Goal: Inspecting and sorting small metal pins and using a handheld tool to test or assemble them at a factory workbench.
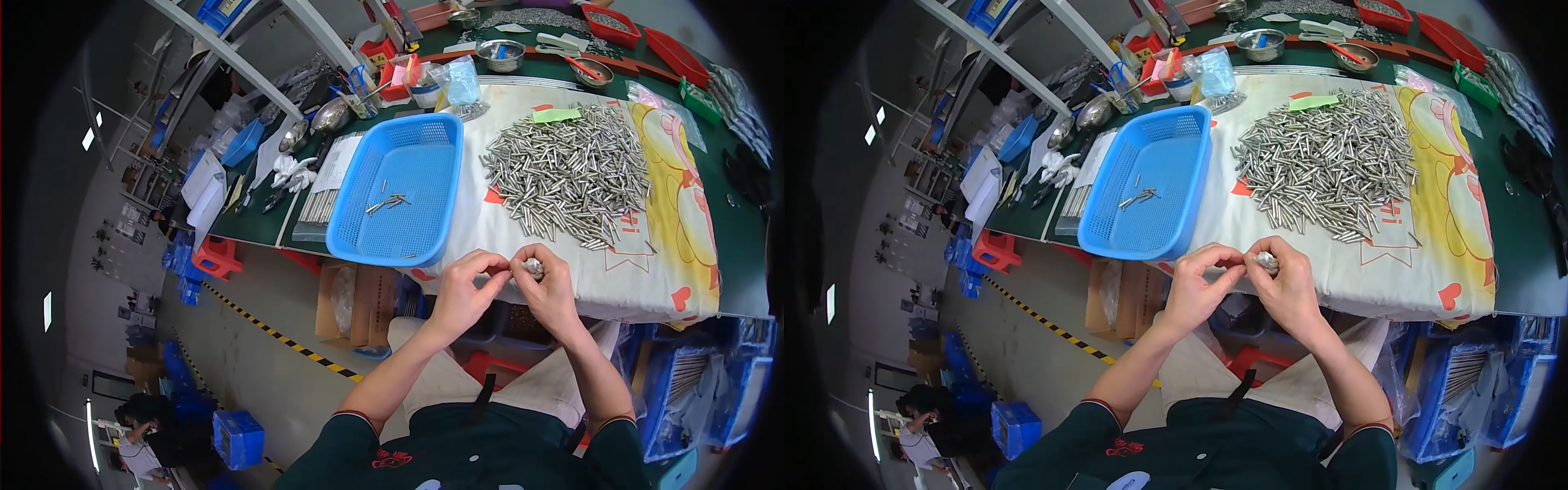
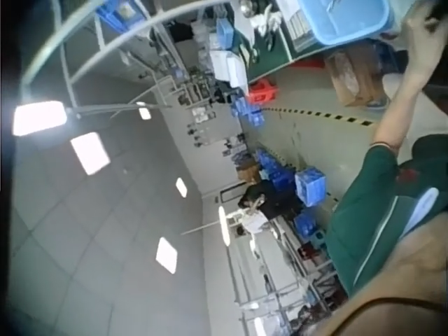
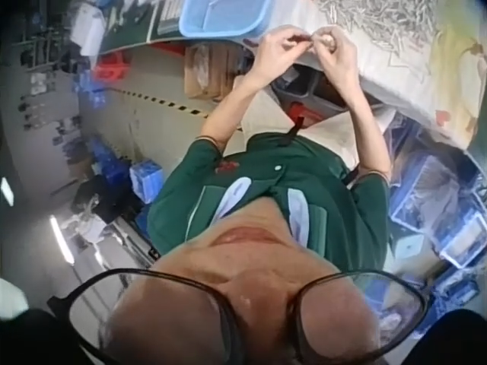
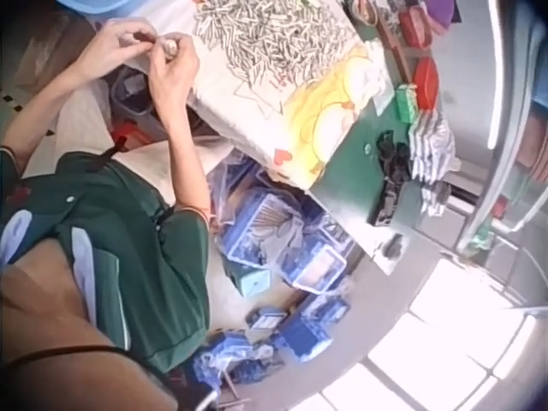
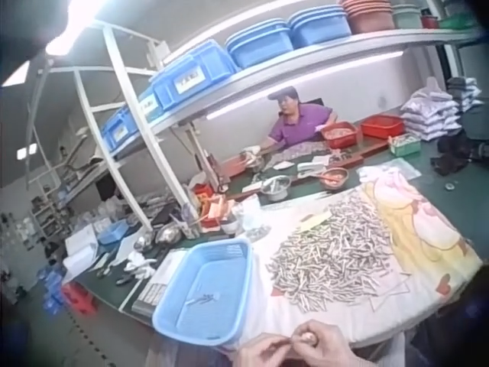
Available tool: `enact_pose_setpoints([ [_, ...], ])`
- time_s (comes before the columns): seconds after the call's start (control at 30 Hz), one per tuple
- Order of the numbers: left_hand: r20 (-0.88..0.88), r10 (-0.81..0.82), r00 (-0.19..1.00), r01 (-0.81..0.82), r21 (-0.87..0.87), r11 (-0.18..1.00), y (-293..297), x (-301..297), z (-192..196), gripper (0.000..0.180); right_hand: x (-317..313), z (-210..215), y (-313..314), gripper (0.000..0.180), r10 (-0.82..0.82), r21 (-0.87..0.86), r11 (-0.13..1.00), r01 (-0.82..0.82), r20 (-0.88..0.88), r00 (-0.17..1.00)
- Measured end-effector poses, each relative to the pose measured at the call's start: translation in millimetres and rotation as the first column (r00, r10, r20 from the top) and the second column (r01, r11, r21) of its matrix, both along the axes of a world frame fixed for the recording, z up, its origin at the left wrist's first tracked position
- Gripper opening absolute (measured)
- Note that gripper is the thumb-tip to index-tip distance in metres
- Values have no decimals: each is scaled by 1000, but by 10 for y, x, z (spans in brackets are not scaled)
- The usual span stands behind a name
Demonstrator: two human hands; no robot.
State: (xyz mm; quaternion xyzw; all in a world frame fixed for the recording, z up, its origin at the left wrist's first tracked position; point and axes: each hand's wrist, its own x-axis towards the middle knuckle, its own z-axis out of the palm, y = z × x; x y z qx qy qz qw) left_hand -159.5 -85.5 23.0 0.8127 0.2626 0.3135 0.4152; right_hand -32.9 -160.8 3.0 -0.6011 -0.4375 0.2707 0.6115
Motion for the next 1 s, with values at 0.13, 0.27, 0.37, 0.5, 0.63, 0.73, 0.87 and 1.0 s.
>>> enact_pose_setpoints([
  [0.13, 43, 9, 999, -15, 137, 991, 94, 69, -92, 10, 50, 14, 35, 14, -14, -18, 1000, 13, -46, 999],
  [0.27, -69, 91, 993, -54, 418, 907, 261, 101, -211, 6, 314, 36, 57, 31, 59, 170, 985, 24, -467, 882],
  [0.37, -127, 101, 987, -25, 498, 867, 319, 151, -349, 7, 455, 53, 170, 44, 248, 412, 904, 115, -723, 645],
  [0.5, -150, 66, 986, -4, 380, 925, 279, 208, -441, 6, 493, -75, 330, 47, 363, 518, 852, 83, -696, 619],
  [0.63, -144, 73, 987, -41, 216, 976, 257, 210, -448, 6, 375, -121, 441, 48, 273, 421, 900, 111, -743, 611],
  [0.73, -133, 72, 988, -46, 190, 981, 258, 216, -458, 7, 331, -196, 493, 47, 258, 418, 895, 154, -769, 585],
  [0.87, -153, 72, 986, -46, 165, 985, 263, 228, -444, 7, 344, -236, 504, 46, 313, 461, 874, 154, -776, 547],
  [1.0, -174, 59, 983, -26, 185, 982, 290, 222, -452, 8, 345, -247, 509, 45, 353, 484, 866, 126, -771, 531],
])
